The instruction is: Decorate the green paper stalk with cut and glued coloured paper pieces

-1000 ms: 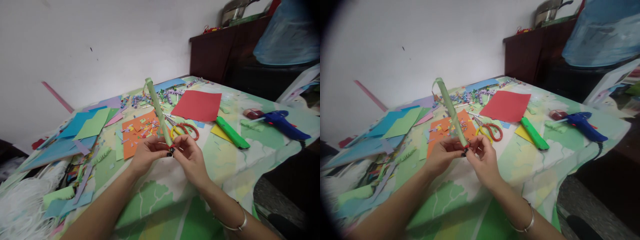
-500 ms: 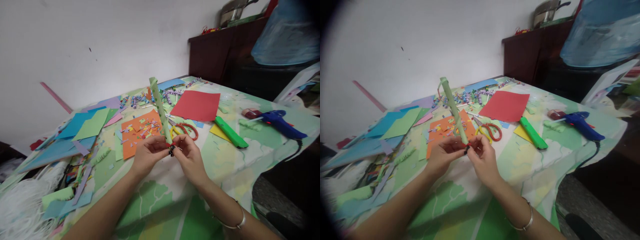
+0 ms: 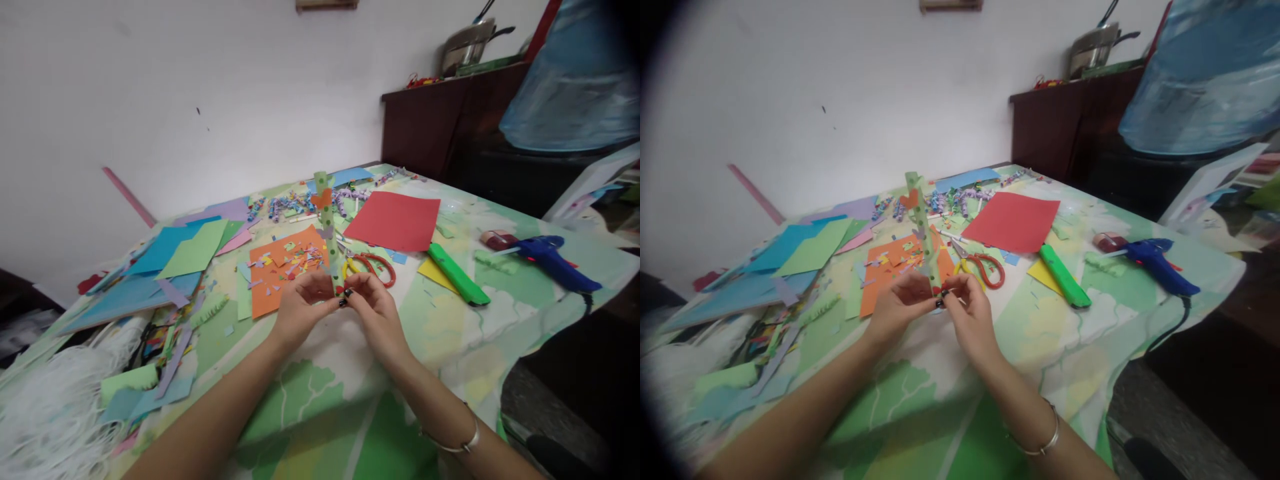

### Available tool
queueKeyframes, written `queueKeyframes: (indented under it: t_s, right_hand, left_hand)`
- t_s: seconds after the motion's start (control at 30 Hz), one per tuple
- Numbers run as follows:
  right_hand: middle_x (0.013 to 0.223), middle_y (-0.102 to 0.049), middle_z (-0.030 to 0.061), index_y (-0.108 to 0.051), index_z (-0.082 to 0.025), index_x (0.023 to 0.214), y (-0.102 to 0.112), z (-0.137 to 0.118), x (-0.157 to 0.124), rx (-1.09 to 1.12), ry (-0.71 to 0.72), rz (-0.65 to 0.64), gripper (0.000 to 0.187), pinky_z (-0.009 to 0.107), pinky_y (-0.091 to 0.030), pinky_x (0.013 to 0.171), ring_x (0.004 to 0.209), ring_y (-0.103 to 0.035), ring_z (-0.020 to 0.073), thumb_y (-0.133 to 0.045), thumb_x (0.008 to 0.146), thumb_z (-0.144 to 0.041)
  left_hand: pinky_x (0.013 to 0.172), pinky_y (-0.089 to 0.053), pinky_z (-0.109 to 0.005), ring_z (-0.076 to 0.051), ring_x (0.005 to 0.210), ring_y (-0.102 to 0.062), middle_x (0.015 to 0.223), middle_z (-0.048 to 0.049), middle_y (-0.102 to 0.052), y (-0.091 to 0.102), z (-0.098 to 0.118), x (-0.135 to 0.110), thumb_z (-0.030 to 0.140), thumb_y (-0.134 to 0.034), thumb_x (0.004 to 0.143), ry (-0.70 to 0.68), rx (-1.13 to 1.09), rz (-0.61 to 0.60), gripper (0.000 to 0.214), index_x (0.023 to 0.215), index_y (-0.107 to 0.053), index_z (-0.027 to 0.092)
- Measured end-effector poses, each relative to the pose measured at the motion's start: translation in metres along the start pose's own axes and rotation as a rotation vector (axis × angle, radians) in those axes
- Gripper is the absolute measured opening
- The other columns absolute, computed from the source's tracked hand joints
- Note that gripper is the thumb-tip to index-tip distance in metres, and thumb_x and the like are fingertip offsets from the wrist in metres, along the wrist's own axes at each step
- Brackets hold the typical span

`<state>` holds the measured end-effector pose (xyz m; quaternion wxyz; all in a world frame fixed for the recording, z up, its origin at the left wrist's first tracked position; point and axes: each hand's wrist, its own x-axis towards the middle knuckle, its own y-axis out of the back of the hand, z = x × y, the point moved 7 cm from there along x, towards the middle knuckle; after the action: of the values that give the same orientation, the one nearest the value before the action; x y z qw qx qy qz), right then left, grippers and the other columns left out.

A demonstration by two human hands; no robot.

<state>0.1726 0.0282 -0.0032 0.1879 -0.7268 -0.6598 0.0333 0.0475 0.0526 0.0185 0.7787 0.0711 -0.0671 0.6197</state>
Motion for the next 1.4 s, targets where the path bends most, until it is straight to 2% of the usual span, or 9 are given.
queueKeyframes:
  t_s: [0.13, 0.3, 0.4, 0.5, 0.57, 0.77, 0.97, 1.23, 1.4]
  right_hand:
    - [0.093, -0.059, 0.0010, -0.056, -0.020, 0.093, 0.013, 0.008, 0.004, 0.001, -0.043, 0.110, 0.021, 0.031, -0.046, 0.077, 0.084, -0.058, 0.0159, -0.054, 0.073, -0.025]
    - [0.082, -0.059, -0.0001, -0.056, -0.019, 0.089, 0.022, 0.015, 0.008, -0.045, -0.059, 0.180, 0.023, 0.031, -0.044, 0.070, 0.068, -0.057, 0.0143, -0.055, 0.067, -0.026]
    - [0.087, -0.059, 0.0011, -0.055, -0.019, 0.086, 0.020, 0.018, 0.009, -0.025, -0.044, 0.155, 0.022, 0.031, -0.046, 0.067, 0.066, -0.058, 0.0140, -0.056, 0.065, -0.026]
    - [0.083, -0.058, 0.0004, -0.053, -0.019, 0.085, 0.018, 0.021, 0.009, -0.030, -0.047, 0.110, 0.021, 0.031, -0.047, 0.065, 0.064, -0.058, 0.0130, -0.054, 0.065, -0.025]
    - [0.080, -0.057, -0.0007, -0.052, -0.019, 0.083, 0.019, 0.023, 0.010, -0.041, -0.051, 0.096, 0.019, 0.030, -0.047, 0.065, 0.062, -0.057, 0.0118, -0.053, 0.064, -0.023]
    - [0.073, -0.058, -0.0025, -0.053, -0.018, 0.080, 0.016, 0.022, 0.009, -0.113, -0.084, 0.007, 0.019, 0.028, -0.045, 0.062, 0.059, -0.055, 0.0111, -0.055, 0.061, -0.020]
    - [0.074, -0.060, -0.0018, -0.054, -0.018, 0.082, 0.014, 0.023, 0.010, -0.077, -0.108, -0.033, 0.021, 0.026, -0.043, 0.060, 0.059, -0.055, 0.0103, -0.059, 0.062, -0.019]
    - [0.070, -0.060, -0.0018, -0.054, -0.018, 0.082, 0.015, 0.027, 0.017, 0.058, -0.162, 0.012, 0.025, 0.024, -0.042, 0.056, 0.055, -0.054, 0.0090, -0.064, 0.059, -0.020]
    - [0.070, -0.061, -0.0015, -0.054, -0.018, 0.082, 0.015, 0.027, 0.016, 0.071, -0.185, 0.015, 0.027, 0.023, -0.042, 0.055, 0.056, -0.054, 0.0089, -0.065, 0.058, -0.020]
  left_hand:
    - [0.066, -0.052, -0.025, -0.012, 0.069, -0.061, 0.071, 0.0007, -0.063, 0.011, -0.007, 0.009, 0.018, -0.077, 0.061, -0.029, 0.028, 0.102, 0.022, 0.074, -0.059, 0.016]
    - [0.059, -0.049, -0.023, -0.011, 0.060, -0.059, 0.060, 0.0042, -0.058, 0.028, -0.018, 0.019, 0.019, -0.078, 0.054, -0.027, 0.025, 0.155, 0.026, 0.067, -0.055, 0.015]
    - [0.058, -0.050, -0.026, -0.012, 0.060, -0.060, 0.066, 0.0008, -0.063, 0.037, -0.024, 0.018, 0.021, -0.080, 0.052, -0.024, 0.005, 0.200, 0.030, 0.073, -0.059, 0.014]
    - [0.069, -0.053, -0.031, -0.014, 0.068, -0.063, 0.073, -0.0013, -0.067, 0.045, -0.028, 0.015, 0.019, -0.079, 0.051, -0.046, -0.017, 0.289, 0.035, 0.081, -0.061, 0.015]
    - [0.074, -0.052, -0.032, -0.014, 0.070, -0.064, 0.074, -0.0013, -0.067, 0.048, -0.030, 0.014, 0.015, -0.078, 0.051, -0.054, -0.018, 0.342, 0.034, 0.080, -0.060, 0.015]
    - [0.073, -0.051, -0.033, -0.015, 0.071, -0.064, 0.070, -0.0017, -0.065, 0.052, -0.040, 0.016, 0.004, -0.072, 0.052, -0.056, -0.010, 0.438, 0.030, 0.073, -0.054, 0.016]
    - [0.074, -0.051, -0.032, -0.015, 0.073, -0.064, 0.074, -0.0033, -0.066, 0.052, -0.045, 0.019, 0.007, -0.072, 0.054, -0.092, -0.004, 0.434, 0.025, 0.071, -0.056, 0.015]
    - [0.071, -0.050, -0.029, -0.014, 0.071, -0.062, 0.075, -0.0016, -0.065, 0.049, -0.035, 0.012, 0.008, -0.067, 0.057, -0.133, 0.020, 0.404, 0.020, 0.072, -0.057, 0.016]
    - [0.073, -0.050, -0.028, -0.012, 0.072, -0.060, 0.073, 0.0002, -0.062, 0.052, -0.032, 0.008, 0.012, -0.067, 0.060, -0.154, 0.007, 0.456, 0.016, 0.072, -0.058, 0.016]
